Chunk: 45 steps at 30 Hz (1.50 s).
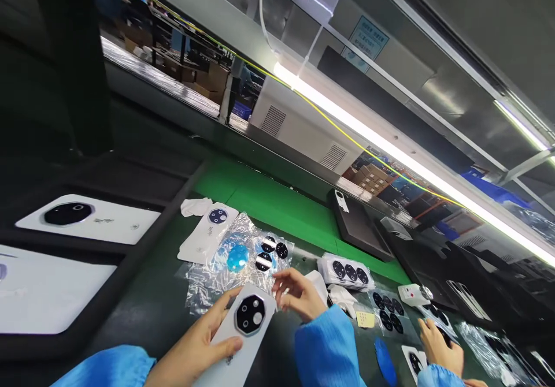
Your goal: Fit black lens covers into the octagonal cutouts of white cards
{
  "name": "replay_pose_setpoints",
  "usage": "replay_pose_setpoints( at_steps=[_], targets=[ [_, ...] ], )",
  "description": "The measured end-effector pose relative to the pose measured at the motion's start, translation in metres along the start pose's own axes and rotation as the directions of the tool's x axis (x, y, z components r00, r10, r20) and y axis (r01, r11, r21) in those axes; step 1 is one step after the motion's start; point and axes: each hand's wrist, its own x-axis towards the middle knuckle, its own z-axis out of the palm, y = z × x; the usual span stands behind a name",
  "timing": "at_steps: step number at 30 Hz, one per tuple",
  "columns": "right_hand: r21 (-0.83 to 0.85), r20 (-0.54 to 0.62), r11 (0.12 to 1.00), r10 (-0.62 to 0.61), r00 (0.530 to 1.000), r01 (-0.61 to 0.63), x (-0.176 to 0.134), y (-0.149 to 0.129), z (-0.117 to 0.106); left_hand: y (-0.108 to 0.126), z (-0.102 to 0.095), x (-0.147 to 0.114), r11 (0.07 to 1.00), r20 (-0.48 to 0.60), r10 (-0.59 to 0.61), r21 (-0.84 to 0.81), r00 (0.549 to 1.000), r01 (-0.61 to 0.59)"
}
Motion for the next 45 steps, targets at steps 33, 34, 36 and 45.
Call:
replay_pose_setpoints(
  at_steps=[33, 34, 36, 45],
  targets=[
    [-0.518, -0.157, 0.835, -0.308, 0.938, 0.187, 0.056, 0.037, 0.019, 0.013, -0.018, -0.004, 0.976, -0.150, -0.178, -0.155, 0.973, 0.155],
    [-0.516, -0.155, 0.835, -0.311, 0.937, 0.192, 0.056, 0.037, 0.018, 0.014, -0.017, -0.004, 0.974, -0.145, -0.183, -0.160, 0.972, 0.159],
    [-0.519, -0.153, 0.832, -0.318, 0.936, 0.198, 0.055, 0.037, 0.018, 0.019, -0.015, -0.005, 0.970, -0.144, -0.189, -0.179, 0.971, 0.162],
    [-0.583, -0.146, 0.782, -0.366, 0.919, 0.219, 0.045, 0.036, 0.026, 0.026, -0.007, -0.005, 0.962, -0.159, -0.195, -0.225, 0.968, 0.157]
  ],
)
